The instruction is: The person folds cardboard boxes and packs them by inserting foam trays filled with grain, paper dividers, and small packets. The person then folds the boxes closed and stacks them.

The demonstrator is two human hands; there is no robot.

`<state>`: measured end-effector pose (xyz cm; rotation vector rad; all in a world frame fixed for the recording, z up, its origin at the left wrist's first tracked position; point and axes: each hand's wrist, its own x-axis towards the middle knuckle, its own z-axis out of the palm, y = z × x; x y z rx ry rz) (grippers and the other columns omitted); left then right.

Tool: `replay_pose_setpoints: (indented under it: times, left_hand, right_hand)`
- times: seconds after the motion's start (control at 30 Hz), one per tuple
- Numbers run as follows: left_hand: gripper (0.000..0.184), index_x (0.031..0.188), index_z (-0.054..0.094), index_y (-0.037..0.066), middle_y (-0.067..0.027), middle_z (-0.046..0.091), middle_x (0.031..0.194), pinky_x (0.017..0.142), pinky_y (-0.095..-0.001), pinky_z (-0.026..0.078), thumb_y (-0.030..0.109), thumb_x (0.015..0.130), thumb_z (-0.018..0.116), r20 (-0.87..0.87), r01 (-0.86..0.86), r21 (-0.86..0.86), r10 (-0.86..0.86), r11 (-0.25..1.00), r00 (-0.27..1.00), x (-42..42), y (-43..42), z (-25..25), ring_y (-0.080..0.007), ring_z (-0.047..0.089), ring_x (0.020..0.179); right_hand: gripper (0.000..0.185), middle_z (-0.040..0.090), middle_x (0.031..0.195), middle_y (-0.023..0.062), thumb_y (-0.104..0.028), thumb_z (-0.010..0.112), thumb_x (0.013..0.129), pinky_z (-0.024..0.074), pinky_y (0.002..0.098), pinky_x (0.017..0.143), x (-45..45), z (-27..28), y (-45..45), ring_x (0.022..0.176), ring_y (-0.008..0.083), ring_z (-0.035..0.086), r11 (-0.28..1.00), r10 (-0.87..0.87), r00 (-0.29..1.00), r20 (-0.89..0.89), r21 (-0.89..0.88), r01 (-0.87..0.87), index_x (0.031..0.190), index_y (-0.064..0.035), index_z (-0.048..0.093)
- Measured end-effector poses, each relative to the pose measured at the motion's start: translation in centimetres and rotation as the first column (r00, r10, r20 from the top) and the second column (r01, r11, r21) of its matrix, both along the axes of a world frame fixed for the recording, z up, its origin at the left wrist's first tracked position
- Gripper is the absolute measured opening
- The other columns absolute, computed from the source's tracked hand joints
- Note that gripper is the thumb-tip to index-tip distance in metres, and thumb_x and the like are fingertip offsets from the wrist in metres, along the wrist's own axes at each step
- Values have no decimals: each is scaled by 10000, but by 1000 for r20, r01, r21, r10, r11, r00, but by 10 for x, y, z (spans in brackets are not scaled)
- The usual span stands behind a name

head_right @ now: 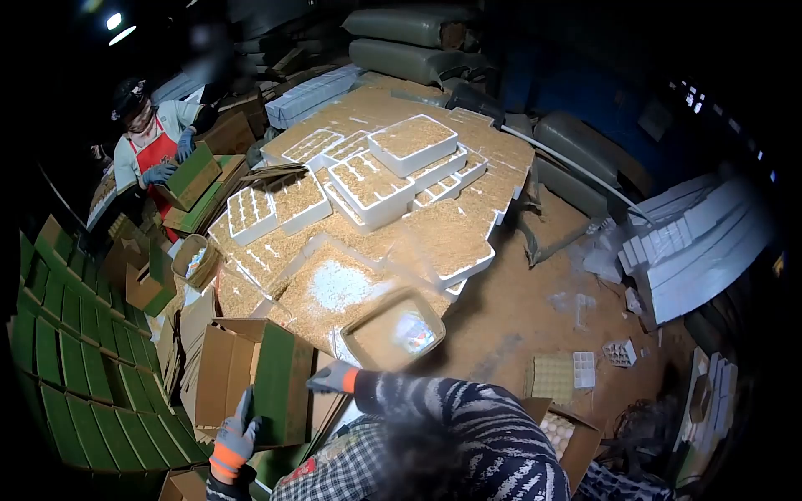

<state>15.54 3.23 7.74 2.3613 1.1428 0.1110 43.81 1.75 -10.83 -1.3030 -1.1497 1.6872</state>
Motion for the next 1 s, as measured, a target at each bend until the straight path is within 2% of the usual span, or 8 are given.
replay_pose_setpoints:
  times: [0.13,0.2,0.3,0.5,0.67,0.8,0.87,1.0]
  left_hand:
    - [476,1336,592,83,-220,698,948,763,-408,536,220,880,616,46,190,-256,-185,948,982,2,-20,23,-404,676,857]
    - [411,1204,669,103,-171,708,977,757,-395,542,269,829,639,32,199,-283,-198,938,980,-17,-13,2,-335,693,854]
    - [312,1119,708,57,-149,725,990,894,-406,517,167,851,591,277,132,-103,-99,986,956,-13,-2,6,-345,682,958]
    - [430,1354,556,12,-164,470,1465,1127,-409,327,96,933,535,598,-651,205,434,731,675,-19,19,-12,-316,435,1356]
    - [755,1483,408,34,-108,425,1516,1154,-307,279,-42,737,497,670,-509,-376,607,774,428,-60,29,-75,-222,357,1413]
    - [786,1495,391,15,-119,425,1515,1006,-220,378,-82,718,459,594,-581,-531,760,617,264,-42,17,-63,-178,394,1374]
    - [769,1492,380,-10,-135,415,1517,1075,-255,338,-91,730,447,715,-532,-493,669,689,204,-35,19,-74,-205,366,1405]
    - [637,1481,362,-36,-141,393,1522,1176,-323,256,-9,863,513,792,-555,-436,595,708,136,-21,24,-96,-246,325,1433]
  right_hand:
    - [770,354,1521,244,-291,772,819,317,410,1148,177,20,-11,1397,358,358,251,-968,156,197,724,643,1456,-40,420]
    - [1176,209,1591,223,-635,789,687,198,480,1191,273,-20,-21,1473,360,205,-50,-778,-338,529,485,873,1527,-11,253]
    - [1338,252,1584,224,-756,762,621,236,477,1177,334,-26,-29,1458,370,249,-80,-775,-4,632,-92,993,1554,-8,160]
    - [1263,303,1566,186,-417,922,628,338,409,1136,354,-74,16,1392,336,378,-224,-761,-446,471,454,862,1557,-27,159]
    - [819,384,1516,170,-142,784,787,410,402,1085,322,1,-52,1350,324,446,76,-980,159,-119,514,854,1479,-76,351]
    - [429,404,1504,196,-33,643,896,432,405,1070,269,115,-82,1330,337,482,561,-756,407,513,828,-2,1320,-78,591]
    - [491,437,1483,197,-43,630,897,425,411,1069,218,180,-51,1329,330,484,604,-580,814,-24,658,450,1378,-74,535]
    - [855,411,1516,153,-180,718,818,382,369,1099,150,264,4,1322,241,484,839,-368,930,-7,428,335,1539,-21,287]
